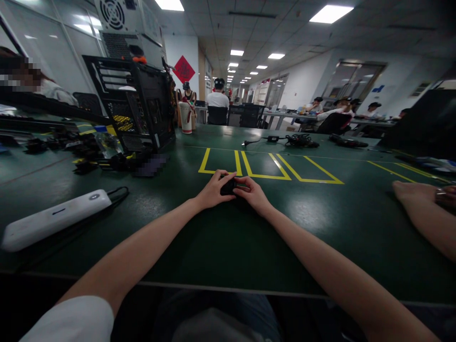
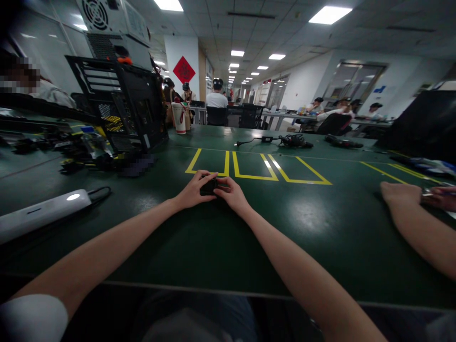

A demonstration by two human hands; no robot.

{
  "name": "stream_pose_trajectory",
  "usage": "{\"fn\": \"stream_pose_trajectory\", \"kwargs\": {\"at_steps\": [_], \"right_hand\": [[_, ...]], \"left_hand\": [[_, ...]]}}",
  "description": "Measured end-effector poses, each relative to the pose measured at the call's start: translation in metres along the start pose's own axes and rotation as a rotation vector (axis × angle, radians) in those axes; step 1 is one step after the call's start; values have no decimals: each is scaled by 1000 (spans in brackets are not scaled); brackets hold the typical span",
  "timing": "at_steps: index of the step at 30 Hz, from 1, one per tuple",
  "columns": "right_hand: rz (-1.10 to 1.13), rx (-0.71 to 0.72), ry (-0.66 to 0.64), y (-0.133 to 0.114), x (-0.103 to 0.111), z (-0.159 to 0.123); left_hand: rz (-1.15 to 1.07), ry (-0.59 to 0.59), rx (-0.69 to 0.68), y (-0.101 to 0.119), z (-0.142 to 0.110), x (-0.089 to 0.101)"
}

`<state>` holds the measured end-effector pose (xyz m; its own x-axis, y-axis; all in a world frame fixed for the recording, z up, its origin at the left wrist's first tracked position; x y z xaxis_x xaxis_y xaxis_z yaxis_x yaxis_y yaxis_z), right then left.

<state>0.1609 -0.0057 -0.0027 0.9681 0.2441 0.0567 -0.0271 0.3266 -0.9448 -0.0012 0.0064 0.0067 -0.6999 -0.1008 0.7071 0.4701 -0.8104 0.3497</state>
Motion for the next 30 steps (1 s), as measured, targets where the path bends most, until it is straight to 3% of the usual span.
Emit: {"fn": "stream_pose_trajectory", "kwargs": {"at_steps": [9, 14, 30], "right_hand": [[-6, 52, -18, -1, -1, 0], [-93, 33, 54, -2, 2, 0], [-83, 91, 26, -1, 4, 3]], "left_hand": [[3, 52, 61, -1, -3, 2], [45, 59, 46, 1, -3, 3], [89, 0, 0, 5, -1, 5]]}}
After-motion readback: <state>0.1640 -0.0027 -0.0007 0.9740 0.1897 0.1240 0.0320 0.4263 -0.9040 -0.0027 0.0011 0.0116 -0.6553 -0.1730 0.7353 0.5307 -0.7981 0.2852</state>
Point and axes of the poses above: each hand's wrist, its own z-axis towards the middle knuckle, its own x-axis out of the back of the hand, y = z × x, the point moved 1 cm from there along z, towards the middle knuckle, and after that the axes turned 1 degree about x, right-handed, at the moved point
